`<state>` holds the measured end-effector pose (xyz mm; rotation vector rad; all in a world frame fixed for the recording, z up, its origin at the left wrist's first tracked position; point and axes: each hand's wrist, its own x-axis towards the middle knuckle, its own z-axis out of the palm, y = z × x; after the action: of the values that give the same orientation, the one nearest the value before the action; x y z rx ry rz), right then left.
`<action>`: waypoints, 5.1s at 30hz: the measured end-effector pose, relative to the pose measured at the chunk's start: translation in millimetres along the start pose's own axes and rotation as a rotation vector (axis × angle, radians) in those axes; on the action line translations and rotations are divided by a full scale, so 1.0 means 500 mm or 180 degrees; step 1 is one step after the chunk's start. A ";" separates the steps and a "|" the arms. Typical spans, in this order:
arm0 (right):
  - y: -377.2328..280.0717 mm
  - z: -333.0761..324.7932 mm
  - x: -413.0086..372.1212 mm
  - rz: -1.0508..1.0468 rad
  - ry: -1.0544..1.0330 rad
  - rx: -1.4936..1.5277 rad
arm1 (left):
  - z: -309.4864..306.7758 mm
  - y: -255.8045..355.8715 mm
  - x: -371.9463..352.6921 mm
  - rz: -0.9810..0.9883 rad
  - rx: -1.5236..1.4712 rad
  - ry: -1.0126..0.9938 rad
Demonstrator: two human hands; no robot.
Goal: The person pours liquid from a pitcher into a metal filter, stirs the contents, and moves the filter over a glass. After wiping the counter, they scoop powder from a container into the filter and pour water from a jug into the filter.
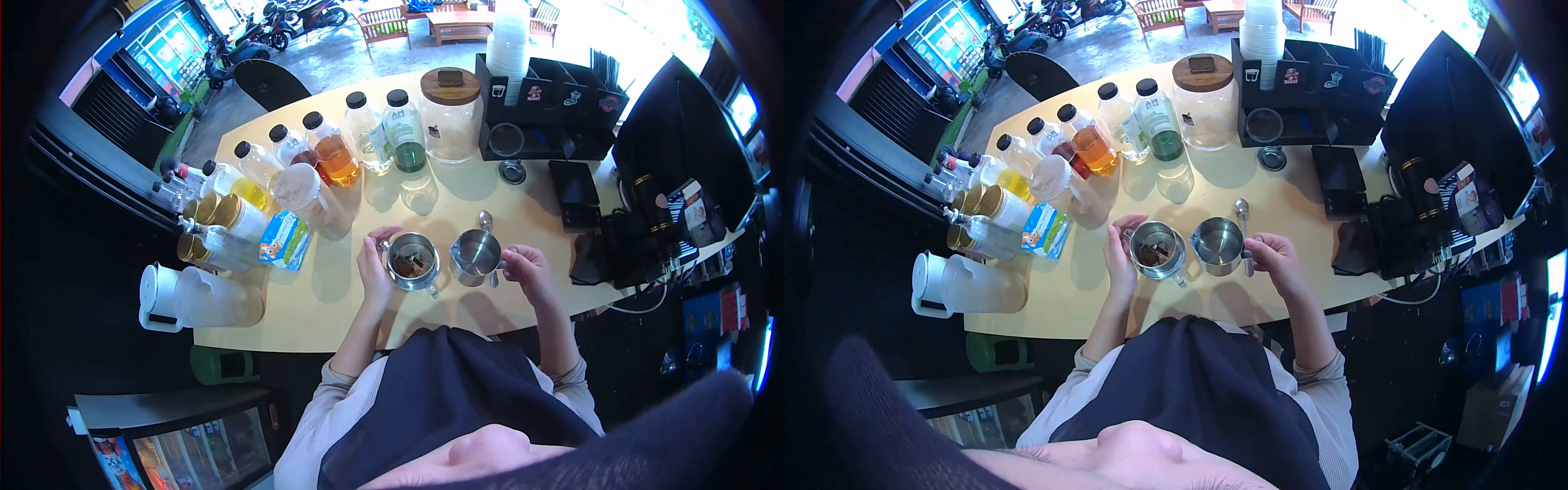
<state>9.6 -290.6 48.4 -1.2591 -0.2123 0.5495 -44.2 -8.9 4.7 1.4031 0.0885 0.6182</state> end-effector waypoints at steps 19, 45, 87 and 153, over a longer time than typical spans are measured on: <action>-0.053 0.020 0.056 0.0206 -0.0334 -0.0233 | 0.023 0.010 0.002 -0.0420 -0.0583 -0.0103; -0.106 0.043 0.063 0.0240 -0.0412 -0.0830 | 0.026 0.013 0.001 -0.0459 -0.0674 -0.0133; -0.126 0.046 0.089 0.0219 -0.0525 -0.0871 | 0.020 0.009 0.003 -0.0467 -0.0427 -0.0129; -0.180 0.077 0.104 -0.0014 -0.0754 -0.1149 | 0.023 0.012 0.005 -0.0534 -0.0468 -0.0118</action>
<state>61.8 -249.9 137.2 -1.5405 -0.5309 0.6769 -39.6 -17.6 13.0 1.2499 0.1274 0.4504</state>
